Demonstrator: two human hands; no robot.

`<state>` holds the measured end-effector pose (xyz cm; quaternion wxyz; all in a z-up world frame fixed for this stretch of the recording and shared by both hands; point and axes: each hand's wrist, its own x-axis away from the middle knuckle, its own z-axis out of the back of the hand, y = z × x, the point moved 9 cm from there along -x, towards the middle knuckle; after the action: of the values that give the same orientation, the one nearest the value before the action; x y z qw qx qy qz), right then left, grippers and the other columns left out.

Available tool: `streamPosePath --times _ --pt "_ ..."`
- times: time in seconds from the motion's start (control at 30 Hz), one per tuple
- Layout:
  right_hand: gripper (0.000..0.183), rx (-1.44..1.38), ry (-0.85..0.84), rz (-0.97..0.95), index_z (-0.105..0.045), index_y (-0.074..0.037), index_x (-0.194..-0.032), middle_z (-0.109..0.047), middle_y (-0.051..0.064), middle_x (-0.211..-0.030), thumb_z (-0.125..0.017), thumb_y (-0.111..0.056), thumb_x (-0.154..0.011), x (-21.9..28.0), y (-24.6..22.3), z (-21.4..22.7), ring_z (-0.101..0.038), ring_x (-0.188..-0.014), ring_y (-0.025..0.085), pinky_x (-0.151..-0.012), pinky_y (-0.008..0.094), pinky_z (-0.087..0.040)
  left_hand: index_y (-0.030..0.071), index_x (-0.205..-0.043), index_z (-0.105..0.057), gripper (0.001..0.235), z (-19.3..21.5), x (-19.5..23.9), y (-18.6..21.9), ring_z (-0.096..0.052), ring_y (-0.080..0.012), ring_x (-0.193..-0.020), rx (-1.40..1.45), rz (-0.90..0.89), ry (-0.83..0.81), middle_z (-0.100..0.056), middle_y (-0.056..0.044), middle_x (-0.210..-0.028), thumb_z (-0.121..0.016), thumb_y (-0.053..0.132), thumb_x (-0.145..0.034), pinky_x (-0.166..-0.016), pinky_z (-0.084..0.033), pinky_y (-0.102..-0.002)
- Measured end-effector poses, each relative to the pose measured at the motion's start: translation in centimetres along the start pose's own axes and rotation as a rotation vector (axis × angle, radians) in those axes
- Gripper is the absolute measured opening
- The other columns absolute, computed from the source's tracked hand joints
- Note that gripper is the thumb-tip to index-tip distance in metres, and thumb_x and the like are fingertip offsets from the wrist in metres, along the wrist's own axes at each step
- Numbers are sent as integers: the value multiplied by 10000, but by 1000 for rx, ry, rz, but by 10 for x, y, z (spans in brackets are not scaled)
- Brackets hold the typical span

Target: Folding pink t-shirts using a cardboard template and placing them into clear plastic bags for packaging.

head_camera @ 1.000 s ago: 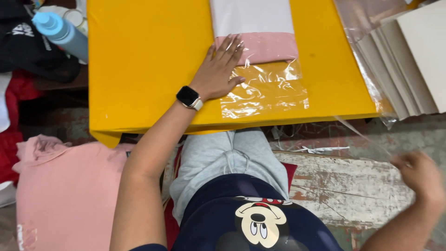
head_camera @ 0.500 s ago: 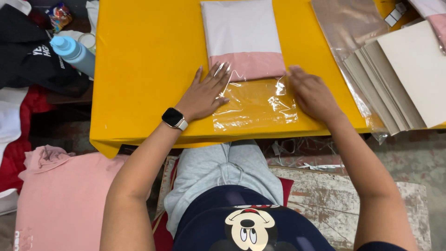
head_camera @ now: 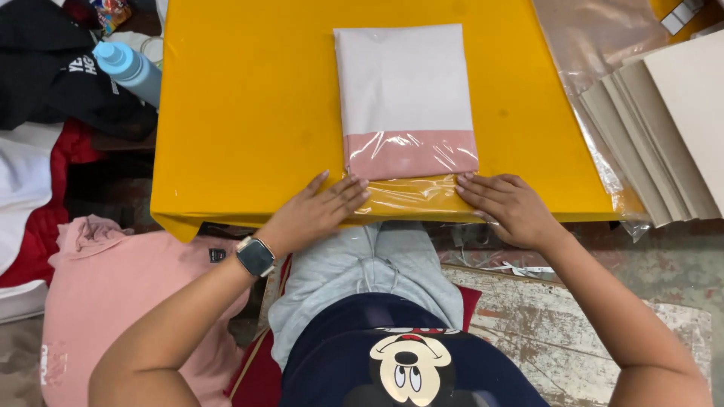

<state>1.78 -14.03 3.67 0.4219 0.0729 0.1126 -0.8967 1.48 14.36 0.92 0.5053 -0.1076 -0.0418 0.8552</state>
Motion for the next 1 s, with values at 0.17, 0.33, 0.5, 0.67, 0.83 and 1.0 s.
streamPosePath --times 0.17,0.33,0.5,0.67,0.83,1.0 --pt "357 -361 55 -207 -694 -129 -1239 -712 83 -1228 -441 -246 -1015 15 29 3 -654 -1197 307 -981 513 -491 241 -1311 -657 299 2 2 8 -627 -157 -1259 148 215 466 -697 42 -1263 -590 307 -1028 -1084 -404 -474" --pt "359 -846 399 -471 -706 10 -1025 -725 231 -1067 -427 -210 -1079 -16 51 19 -717 -1067 387 -906 509 -545 291 -1101 -742 168 -2 -12 -43 -663 -91 -1129 809 526 544 -725 156 -1131 -642 235 -978 -988 -419 -337" --pt "311 -876 470 -765 -633 -56 -1087 -741 136 -930 -363 -171 -1188 -23 88 -24 -762 -808 235 -704 313 -606 86 -1003 -650 162 -1 -18 -74 -755 -237 -756 1202 884 628 -734 -93 -776 -550 184 -1084 -729 -596 -364" --pt "327 -749 488 -915 -597 -44 -939 -688 113 -735 -399 -139 -1181 -41 73 -5 -701 -648 163 -584 241 -554 106 -952 -618 133 3 -23 -82 -736 -281 -661 1062 1044 514 -716 -80 -656 -557 178 -1046 -671 -550 -411" --pt "340 -669 471 -1011 -606 -50 -884 -666 116 -671 -443 -134 -1170 -40 85 -15 -680 -583 166 -496 256 -539 75 -957 -642 141 -3 -24 -94 -712 -261 -663 1065 1153 364 -715 -99 -661 -532 136 -1020 -700 -552 -412" --pt "341 -524 258 -1121 -660 -72 -837 -660 101 -619 -494 -166 -1119 -43 99 -21 -679 -528 168 -410 288 -529 127 -855 -670 86 -44 -35 -112 -748 -254 -656 1025 1153 121 -692 -35 -584 -627 186 -900 -643 -575 -393"
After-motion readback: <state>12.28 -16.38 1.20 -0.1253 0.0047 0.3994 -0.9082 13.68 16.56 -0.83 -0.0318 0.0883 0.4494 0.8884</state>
